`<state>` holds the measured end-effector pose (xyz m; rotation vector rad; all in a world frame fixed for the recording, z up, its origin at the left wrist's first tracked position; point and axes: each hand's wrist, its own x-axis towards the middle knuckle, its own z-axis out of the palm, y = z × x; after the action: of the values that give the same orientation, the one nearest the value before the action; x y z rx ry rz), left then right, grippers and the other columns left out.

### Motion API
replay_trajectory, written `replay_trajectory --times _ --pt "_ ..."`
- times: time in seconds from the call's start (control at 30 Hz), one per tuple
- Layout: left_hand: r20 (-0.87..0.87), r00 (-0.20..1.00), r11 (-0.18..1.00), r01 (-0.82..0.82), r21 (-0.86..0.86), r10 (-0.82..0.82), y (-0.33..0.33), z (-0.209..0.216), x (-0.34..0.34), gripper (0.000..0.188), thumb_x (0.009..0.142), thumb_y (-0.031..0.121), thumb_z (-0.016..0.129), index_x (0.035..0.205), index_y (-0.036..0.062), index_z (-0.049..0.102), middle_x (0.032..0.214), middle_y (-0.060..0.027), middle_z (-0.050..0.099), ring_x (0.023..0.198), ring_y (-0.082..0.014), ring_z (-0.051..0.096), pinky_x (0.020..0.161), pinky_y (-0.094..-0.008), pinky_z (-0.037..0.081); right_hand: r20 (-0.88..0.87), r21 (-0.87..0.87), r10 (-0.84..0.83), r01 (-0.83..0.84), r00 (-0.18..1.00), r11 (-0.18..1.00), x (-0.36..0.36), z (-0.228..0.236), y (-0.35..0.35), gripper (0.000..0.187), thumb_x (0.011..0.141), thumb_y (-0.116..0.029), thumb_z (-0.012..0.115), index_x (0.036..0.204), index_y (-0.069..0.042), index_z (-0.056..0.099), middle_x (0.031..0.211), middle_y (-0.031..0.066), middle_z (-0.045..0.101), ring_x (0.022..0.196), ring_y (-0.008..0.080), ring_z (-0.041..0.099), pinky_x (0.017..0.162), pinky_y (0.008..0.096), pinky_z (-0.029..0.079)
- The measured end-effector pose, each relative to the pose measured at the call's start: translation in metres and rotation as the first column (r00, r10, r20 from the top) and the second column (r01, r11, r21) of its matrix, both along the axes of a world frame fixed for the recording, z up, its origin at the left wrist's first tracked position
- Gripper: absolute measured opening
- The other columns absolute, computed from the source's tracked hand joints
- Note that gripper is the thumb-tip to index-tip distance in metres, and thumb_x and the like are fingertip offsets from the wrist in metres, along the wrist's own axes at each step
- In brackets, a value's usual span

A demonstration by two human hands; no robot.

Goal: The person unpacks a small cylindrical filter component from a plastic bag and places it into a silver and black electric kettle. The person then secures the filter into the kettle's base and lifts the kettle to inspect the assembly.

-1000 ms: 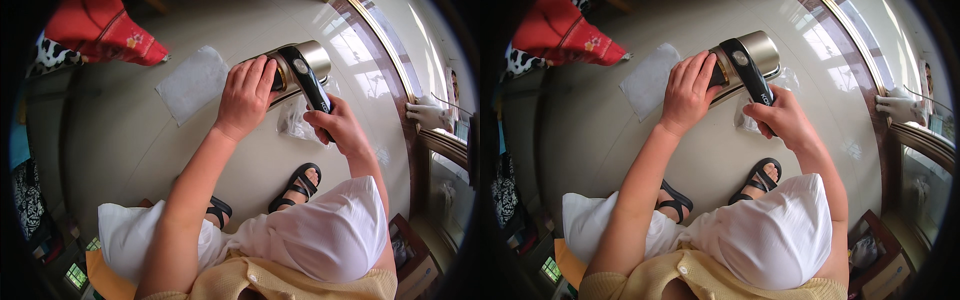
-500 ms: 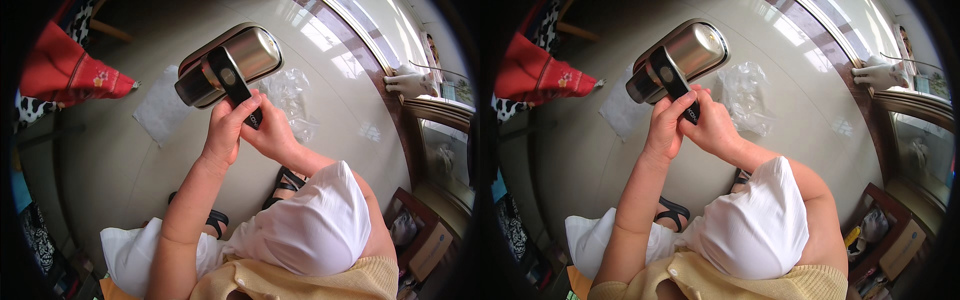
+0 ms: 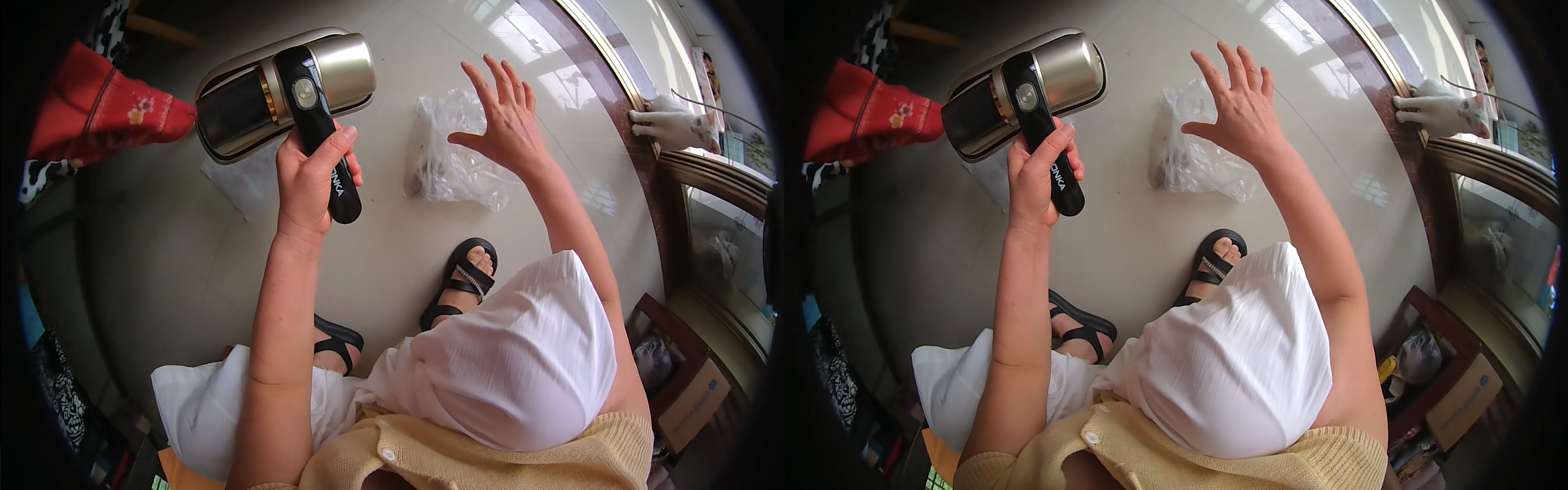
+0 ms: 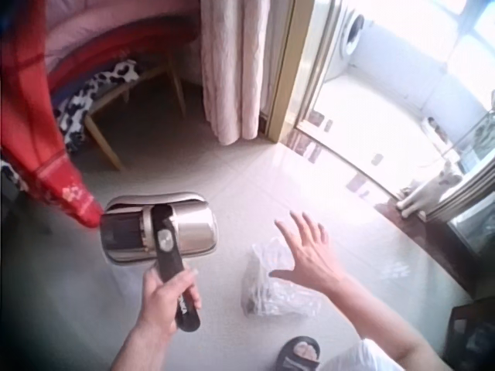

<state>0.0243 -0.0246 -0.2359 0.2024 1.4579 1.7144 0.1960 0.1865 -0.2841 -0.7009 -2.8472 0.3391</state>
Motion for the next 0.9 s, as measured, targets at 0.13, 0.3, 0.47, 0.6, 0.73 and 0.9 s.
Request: replay_trajectory --times 0.13,0.3,0.47,0.6,0.73,0.9 --pt "0.035 0.999 1.000 -0.030 0.000 0.030 0.001 -0.003 0.000 0.017 0.086 0.014 0.069 0.084 0.0065 0.054 0.068 -0.0033 0.056 0.053 -0.0123 0.056 0.049 -0.0281 0.047 0.258 -0.029 0.263 -0.265 0.929 0.964 -0.001 -0.014 -0.032 0.085 0.071 -0.046 0.082 0.145 -0.036 0.040 0.159 0.0080 0.019 0.148 0.0358 0.013 0.116 0.0630 0.012" --pt "-0.021 1.000 1.000 -0.004 0.027 0.004 -0.002 -0.029 0.014 0.014 0.085 0.010 0.067 0.085 0.0057 0.054 0.069 -0.0038 0.057 0.054 -0.0122 0.056 0.051 -0.0291 0.048 0.446 -0.065 0.159 -0.145 0.881 0.987 0.045 -0.067 -0.029 0.062 0.082 -0.026 0.073 0.139 -0.030 0.049 0.155 0.0066 0.028 0.143 0.0332 0.027 0.110 0.0570 0.031" --pt "-0.082 0.996 0.999 -0.033 0.028 0.036 0.000 -0.046 0.033 0.009 0.086 0.007 0.064 0.083 0.0055 0.056 0.069 -0.0035 0.057 0.056 -0.0122 0.056 0.055 -0.0284 0.047 0.249 -0.173 0.179 -0.138 0.952 0.975 0.064 -0.096 -0.016 0.054 0.082 -0.020 0.072 0.133 -0.022 0.053 0.149 0.0066 0.039 0.137 0.0310 0.037 0.106 0.0441 0.038" --pt "-0.110 0.993 0.999 -0.038 0.004 0.038 0.000 -0.045 0.030 0.009 0.087 0.007 0.063 0.082 0.0060 0.056 0.068 -0.0032 0.056 0.057 -0.0126 0.055 0.055 -0.0282 0.046 0.260 -0.118 0.175 -0.149 0.950 0.982 0.061 -0.068 -0.022 0.063 0.078 -0.031 0.077 0.135 -0.024 0.052 0.151 0.0055 0.035 0.141 0.0322 0.031 0.110 0.0498 0.033" --pt "-0.133 0.990 0.998 -0.056 0.006 0.057 0.001 -0.036 0.017 0.010 0.084 0.006 0.065 0.083 0.0034 0.055 0.065 -0.0042 0.058 0.055 -0.0121 0.056 0.056 -0.0288 0.048 0.474 -0.125 0.297 -0.271 0.829 0.955 0.062 -0.019 -0.032 0.094 0.068 -0.035 0.084 0.148 -0.033 0.037 0.161 0.0033 0.016 0.149 0.0356 0.010 0.112 0.0641 0.024" --pt "-0.175 0.983 0.998 -0.052 0.030 0.056 0.003 -0.028 0.001 0.011 0.084 0.007 0.065 0.082 0.0041 0.055 0.065 -0.0038 0.058 0.054 -0.0121 0.056 0.054 -0.0287 0.048 0.665 0.002 0.335 -0.451 0.667 0.893 0.108 -0.071 -0.018 0.081 0.075 -0.015 0.073 0.148 -0.026 0.039 0.159 0.0078 0.021 0.138 0.0365 0.032 0.101 0.0586 0.039"
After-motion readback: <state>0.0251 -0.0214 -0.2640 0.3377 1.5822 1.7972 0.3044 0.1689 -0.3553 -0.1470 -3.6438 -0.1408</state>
